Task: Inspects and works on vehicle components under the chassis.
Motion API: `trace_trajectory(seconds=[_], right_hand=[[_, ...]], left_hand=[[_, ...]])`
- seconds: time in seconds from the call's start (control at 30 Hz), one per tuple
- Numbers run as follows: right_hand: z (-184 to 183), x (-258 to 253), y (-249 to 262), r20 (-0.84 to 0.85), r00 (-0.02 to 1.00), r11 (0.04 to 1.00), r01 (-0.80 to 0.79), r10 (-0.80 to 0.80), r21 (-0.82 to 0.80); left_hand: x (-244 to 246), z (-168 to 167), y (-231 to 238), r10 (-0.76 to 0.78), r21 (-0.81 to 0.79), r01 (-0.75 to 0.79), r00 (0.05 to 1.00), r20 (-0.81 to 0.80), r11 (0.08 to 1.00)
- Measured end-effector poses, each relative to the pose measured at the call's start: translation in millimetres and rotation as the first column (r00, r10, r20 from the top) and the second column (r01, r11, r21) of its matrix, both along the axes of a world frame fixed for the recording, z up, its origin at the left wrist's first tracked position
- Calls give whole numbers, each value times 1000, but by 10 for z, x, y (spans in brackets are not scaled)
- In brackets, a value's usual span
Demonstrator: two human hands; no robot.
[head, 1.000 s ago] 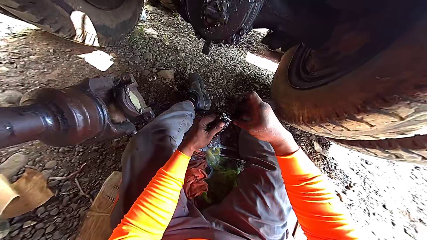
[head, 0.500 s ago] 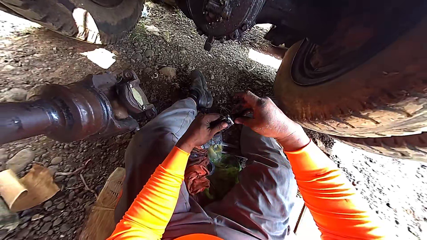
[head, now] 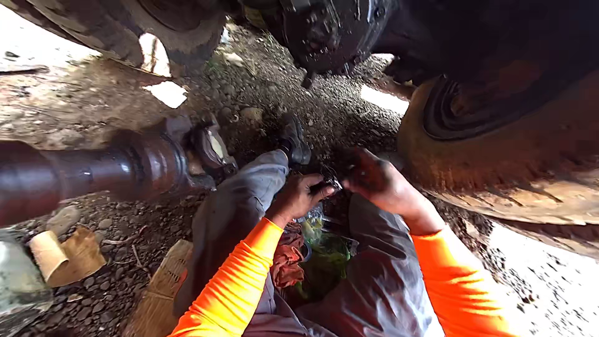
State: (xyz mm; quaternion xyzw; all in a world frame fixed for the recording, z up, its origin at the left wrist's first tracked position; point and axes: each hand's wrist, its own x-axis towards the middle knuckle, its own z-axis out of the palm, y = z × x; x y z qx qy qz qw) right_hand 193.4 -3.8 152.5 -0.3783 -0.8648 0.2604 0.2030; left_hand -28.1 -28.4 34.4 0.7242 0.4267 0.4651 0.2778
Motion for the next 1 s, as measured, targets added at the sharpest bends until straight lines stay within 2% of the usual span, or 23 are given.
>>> trace_trajectory(seconds=[0.07,0.13,0.23,0.3,0.43,0.57,0.73,0.8,0.87,1.0], right_hand=[[-53,-5,50,-83,997,998,-10,5,-57],[-126,-51,61,-92,994,996,53,-59,-70],[-145,-129,53,12,992,988,124,-125,94],[-69,-117,7,7,997,991,78,-79,112],[-28,-144,32,-169,986,1000,-1,3,17],[20,-211,-24,-130,991,998,33,-26,53],[-201,-344,199,-91,974,978,209,-207,10],[-306,-360,222,-12,961,960,277,-277,49],[-383,-311,206,33,955,954,293,-295,59],[-488,-137,176,-84,970,957,208,-228,-200]], left_hand=[[-26,17,9,-1,-19,1,1000,10,1000],[-25,49,-6,17,-17,-17,1000,10,1000],[-52,160,-27,62,-46,-62,998,-10,997],[-99,170,-76,46,-49,-47,999,-19,998],[-147,129,-179,43,37,-42,999,-6,998],[-23,110,-118,137,61,-140,989,51,988],[107,-29,-113,330,196,-307,939,-97,931],[166,-41,-127,335,132,-316,928,-162,940],[178,-86,-87,265,6,-267,954,-142,964],[171,-203,-48,184,-106,-196,976,-117,975]])
